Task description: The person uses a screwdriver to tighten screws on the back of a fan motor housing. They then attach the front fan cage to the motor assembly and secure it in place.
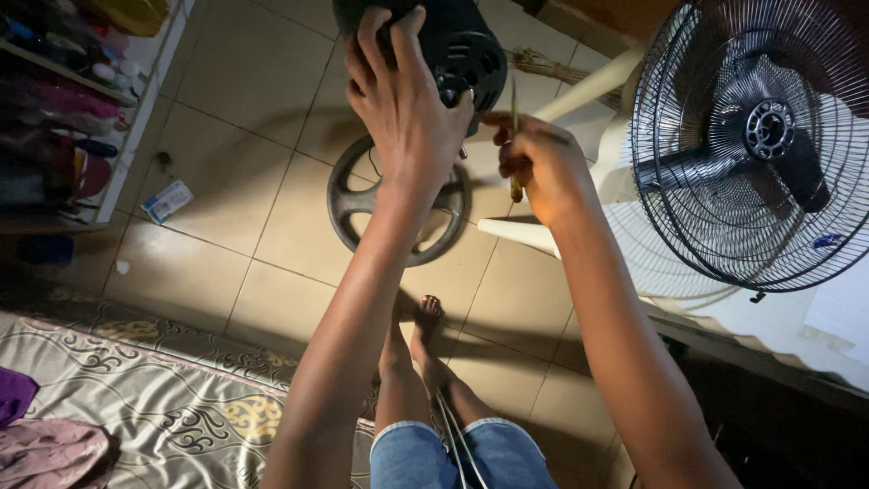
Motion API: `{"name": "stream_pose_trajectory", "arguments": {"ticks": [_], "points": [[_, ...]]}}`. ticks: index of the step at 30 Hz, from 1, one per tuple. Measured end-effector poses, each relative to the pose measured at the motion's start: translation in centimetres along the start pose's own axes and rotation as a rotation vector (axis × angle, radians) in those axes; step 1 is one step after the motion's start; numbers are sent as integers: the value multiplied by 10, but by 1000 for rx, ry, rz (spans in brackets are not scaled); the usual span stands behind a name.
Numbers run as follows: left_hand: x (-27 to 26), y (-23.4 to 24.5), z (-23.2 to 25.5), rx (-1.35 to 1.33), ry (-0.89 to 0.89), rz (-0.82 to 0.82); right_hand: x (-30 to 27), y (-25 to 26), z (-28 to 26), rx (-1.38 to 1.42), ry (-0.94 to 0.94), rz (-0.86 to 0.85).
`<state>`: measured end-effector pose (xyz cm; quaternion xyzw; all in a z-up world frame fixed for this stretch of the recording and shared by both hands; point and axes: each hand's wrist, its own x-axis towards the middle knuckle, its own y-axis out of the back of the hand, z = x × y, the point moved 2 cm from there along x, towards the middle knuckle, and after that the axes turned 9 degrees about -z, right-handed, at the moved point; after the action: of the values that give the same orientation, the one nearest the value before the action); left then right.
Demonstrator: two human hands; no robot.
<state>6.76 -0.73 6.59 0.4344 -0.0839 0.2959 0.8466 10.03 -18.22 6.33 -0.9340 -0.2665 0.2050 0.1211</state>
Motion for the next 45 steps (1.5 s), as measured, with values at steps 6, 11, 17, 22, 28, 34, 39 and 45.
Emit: {"name": "stream_pose_trajectory", "arguments": {"ticks": [6, 11, 17, 22, 28, 34, 39, 45], "points": [[0, 4, -3, -38, 2, -21, -28, -10, -5, -1019, 88, 257], [-4, 8, -3, -66, 5, -13, -38, -14, -8, -1080, 196, 187], [3, 16, 3, -49, 40, -73, -44, -26, -9, -1026, 277, 250], [15, 16, 7, -51, 79, -125, -31, -27, -8, -927, 293, 337], [19, 15, 11, -83, 74, -174, -23, -25, -9, -851, 273, 343], [21, 24, 16, -73, 116, -183, -25, -23, -19, -843, 211, 343], [19, 24, 22, -78, 164, -183, -23, -10, -24, -757, 231, 250], [17, 23, 24, -79, 149, -148, -14, 4, -31, -914, 265, 179]]}}
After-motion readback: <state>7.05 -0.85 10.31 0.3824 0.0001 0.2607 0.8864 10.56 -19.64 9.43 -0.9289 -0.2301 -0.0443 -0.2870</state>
